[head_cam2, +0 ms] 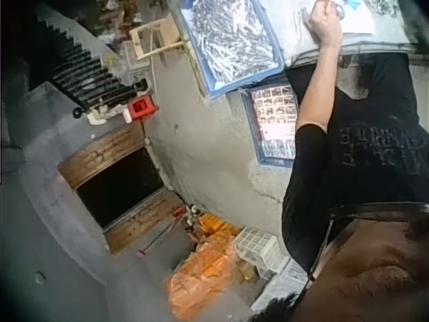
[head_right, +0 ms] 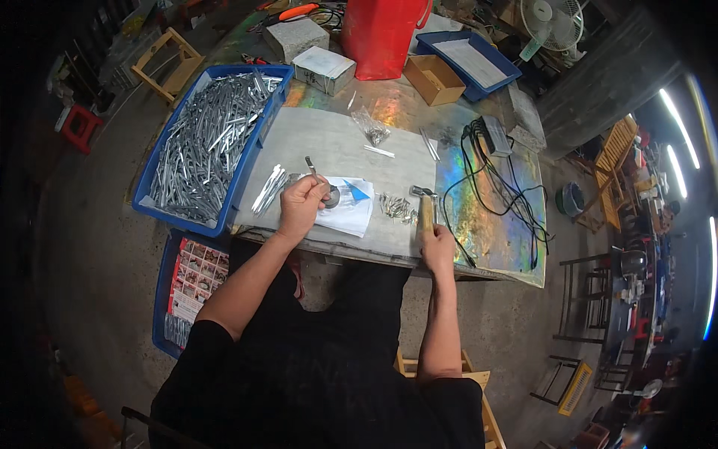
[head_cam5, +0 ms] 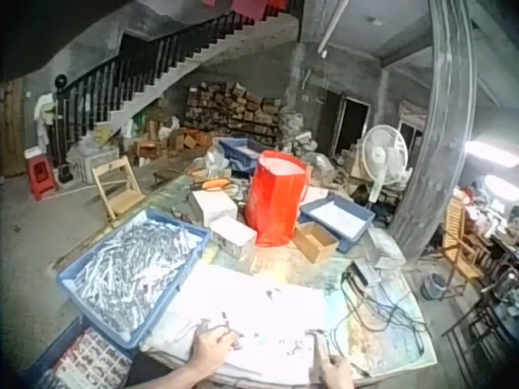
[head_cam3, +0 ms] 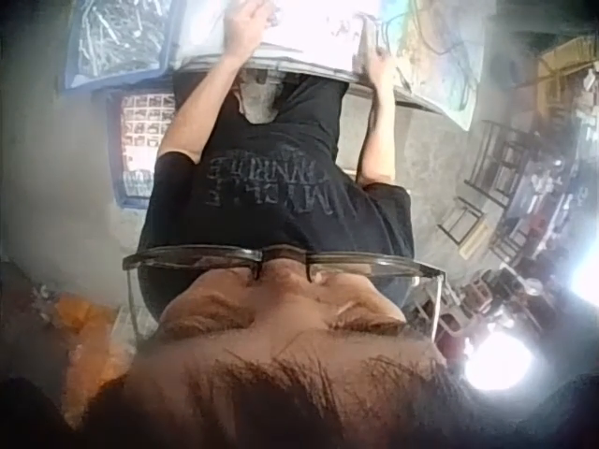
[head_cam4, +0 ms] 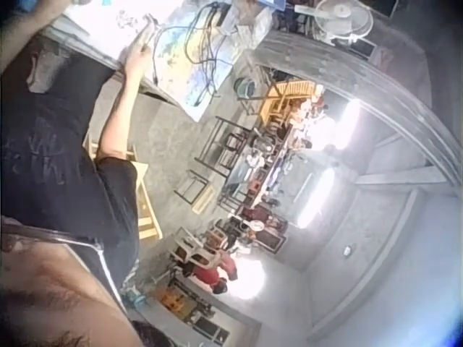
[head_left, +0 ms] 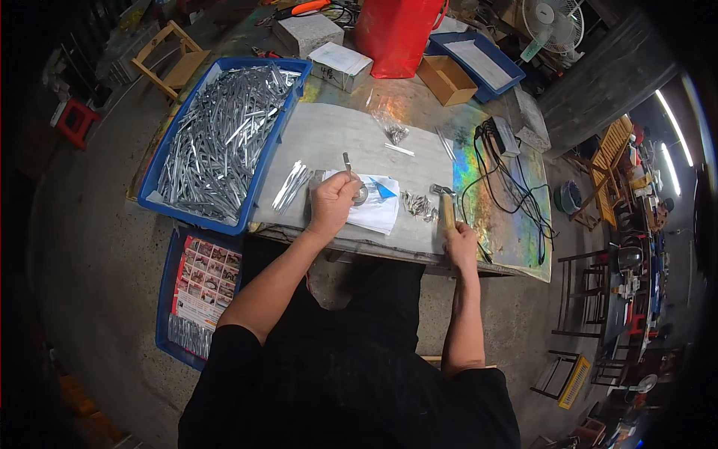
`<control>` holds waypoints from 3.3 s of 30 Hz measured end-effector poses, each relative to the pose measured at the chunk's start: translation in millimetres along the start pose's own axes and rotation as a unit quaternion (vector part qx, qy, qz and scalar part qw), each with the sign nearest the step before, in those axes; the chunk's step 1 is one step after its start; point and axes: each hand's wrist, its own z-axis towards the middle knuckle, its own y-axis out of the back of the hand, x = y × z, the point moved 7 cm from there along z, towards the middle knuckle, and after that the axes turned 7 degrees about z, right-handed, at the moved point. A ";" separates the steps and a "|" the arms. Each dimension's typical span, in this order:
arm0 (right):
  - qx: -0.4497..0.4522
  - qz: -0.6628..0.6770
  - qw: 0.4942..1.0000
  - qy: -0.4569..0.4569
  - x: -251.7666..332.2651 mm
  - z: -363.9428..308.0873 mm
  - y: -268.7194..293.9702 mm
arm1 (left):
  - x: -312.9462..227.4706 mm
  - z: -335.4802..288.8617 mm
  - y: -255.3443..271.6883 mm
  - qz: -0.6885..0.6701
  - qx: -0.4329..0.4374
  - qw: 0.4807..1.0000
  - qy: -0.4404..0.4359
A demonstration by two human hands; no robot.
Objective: The person assembles small metal components by inserting pins into metal strips and securing them with a hammer.
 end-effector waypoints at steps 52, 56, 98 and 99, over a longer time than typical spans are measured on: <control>0.141 -0.191 0.884 0.402 231.4 -124.1 -24.2 | -32.2 -5.6 -6.7 0.235 0.019 0.931 -0.278; 0.042 -0.158 0.863 0.478 285.1 -154.1 6.5 | -30.3 -7.3 -1.8 0.204 -0.009 0.942 -0.267; -0.035 -0.239 0.937 0.252 25.0 -6.6 -3.3 | 5.5 -7.6 9.3 -0.222 0.012 0.967 0.121; -0.035 -0.257 0.938 0.230 27.8 -9.5 -5.9 | 7.3 -9.8 10.7 -0.244 0.009 0.960 0.136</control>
